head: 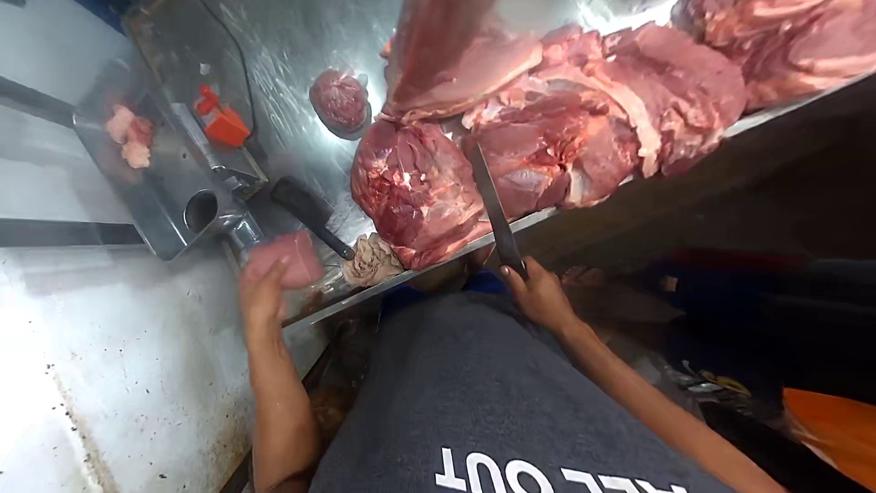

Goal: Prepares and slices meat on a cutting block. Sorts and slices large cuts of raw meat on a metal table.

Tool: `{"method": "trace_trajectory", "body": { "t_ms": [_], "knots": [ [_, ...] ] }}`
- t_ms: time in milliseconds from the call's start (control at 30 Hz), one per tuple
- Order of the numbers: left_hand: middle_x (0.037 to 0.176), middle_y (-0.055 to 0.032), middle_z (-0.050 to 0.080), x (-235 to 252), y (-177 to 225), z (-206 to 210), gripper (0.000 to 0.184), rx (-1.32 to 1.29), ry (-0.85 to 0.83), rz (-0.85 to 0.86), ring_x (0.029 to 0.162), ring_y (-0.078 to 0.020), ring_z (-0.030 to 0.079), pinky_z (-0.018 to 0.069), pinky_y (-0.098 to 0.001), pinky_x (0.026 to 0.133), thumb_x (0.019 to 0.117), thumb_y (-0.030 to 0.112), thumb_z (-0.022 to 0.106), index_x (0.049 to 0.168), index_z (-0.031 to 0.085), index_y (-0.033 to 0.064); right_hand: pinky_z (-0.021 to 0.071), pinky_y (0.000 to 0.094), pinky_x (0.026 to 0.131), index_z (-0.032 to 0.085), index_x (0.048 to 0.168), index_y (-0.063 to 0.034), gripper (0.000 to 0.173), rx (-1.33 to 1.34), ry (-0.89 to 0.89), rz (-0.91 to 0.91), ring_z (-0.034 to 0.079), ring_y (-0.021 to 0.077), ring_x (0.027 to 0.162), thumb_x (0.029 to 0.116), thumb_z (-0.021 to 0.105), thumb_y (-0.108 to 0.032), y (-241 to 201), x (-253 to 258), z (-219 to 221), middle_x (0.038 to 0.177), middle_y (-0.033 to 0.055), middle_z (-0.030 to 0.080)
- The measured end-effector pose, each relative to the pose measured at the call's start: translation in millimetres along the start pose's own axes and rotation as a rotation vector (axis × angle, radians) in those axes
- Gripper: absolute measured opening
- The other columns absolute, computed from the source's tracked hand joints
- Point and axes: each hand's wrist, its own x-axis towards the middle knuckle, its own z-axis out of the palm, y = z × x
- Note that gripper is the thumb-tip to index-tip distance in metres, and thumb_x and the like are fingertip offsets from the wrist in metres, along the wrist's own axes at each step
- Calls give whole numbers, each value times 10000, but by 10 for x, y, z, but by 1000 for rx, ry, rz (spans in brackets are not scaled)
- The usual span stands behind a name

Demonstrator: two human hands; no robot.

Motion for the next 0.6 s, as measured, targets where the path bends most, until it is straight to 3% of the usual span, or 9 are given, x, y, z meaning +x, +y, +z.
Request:
{"method": "trace_trajectory", "body": {
  "t_ms": [100, 200, 267, 333, 400, 500, 600],
  "knots": [
    [1143, -154, 705, -50, 481, 268, 462, -133, -103, 103, 1010, -251, 716, 615, -471, 899, 942, 16, 664, 1368, 490, -24, 575, 563, 790, 576, 1305, 19, 495, 74, -80, -17, 704, 333, 816, 1075, 496, -412, 64, 294, -185, 913, 199, 694],
    [1088, -102, 716, -138, 750, 1051, 474, -258, -261, 107, 983, -205, 724, 626, -437, 886, 917, 107, 680, 1333, 468, 23, 567, 589, 856, 587, 1316, -31, 517, 31, -116, 22, 711, 362, 912, 1064, 489, -472, 244, 544, -648, 970, 202, 707],
    [1024, -65, 737, -134, 858, 1807, 431, -356, -341, 55, 940, -180, 735, 636, -418, 842, 884, 203, 728, 1249, 535, 81, 558, 594, 847, 595, 1269, -32, 502, 69, -100, 59, 702, 372, 910, 1063, 490, -478, 361, 798, -1043, 950, 203, 696],
    [1029, -51, 727, -112, 877, 2645, 353, -441, -416, -21, 954, -178, 724, 629, -424, 843, 926, 249, 680, 1225, 550, 113, 554, 584, 862, 576, 1300, -29, 498, 135, -78, 103, 701, 370, 925, 1072, 483, -462, 534, 978, -1400, 970, 208, 693],
    [1072, -71, 722, -65, 866, 3552, 264, -565, -490, -94, 998, -202, 716, 618, -453, 871, 999, 234, 577, 1234, 560, 116, 555, 582, 874, 563, 1344, -29, 503, 217, -33, 176, 704, 368, 929, 1078, 485, -449, 734, 1081, -1725, 991, 211, 697],
    [1138, -115, 690, 127, 930, 4984, 290, -699, -641, -117, 1062, -255, 684, 580, -516, 932, 1020, 225, 557, 1275, 543, 86, 569, 560, 807, 573, 1292, -29, 474, 316, 51, 263, 697, 339, 833, 1075, 500, -443, 1053, 1124, -2147, 916, 188, 681],
    [1005, -96, 667, 346, 1210, 6257, 213, -733, -691, -103, 937, -218, 672, 591, -453, 836, 1072, 228, 421, 1155, 547, 78, 572, 549, 746, 582, 1269, -28, 478, 359, 104, 314, 684, 321, 760, 1070, 503, -456, 1341, 1037, -2380, 853, 165, 669]
  ]
}}
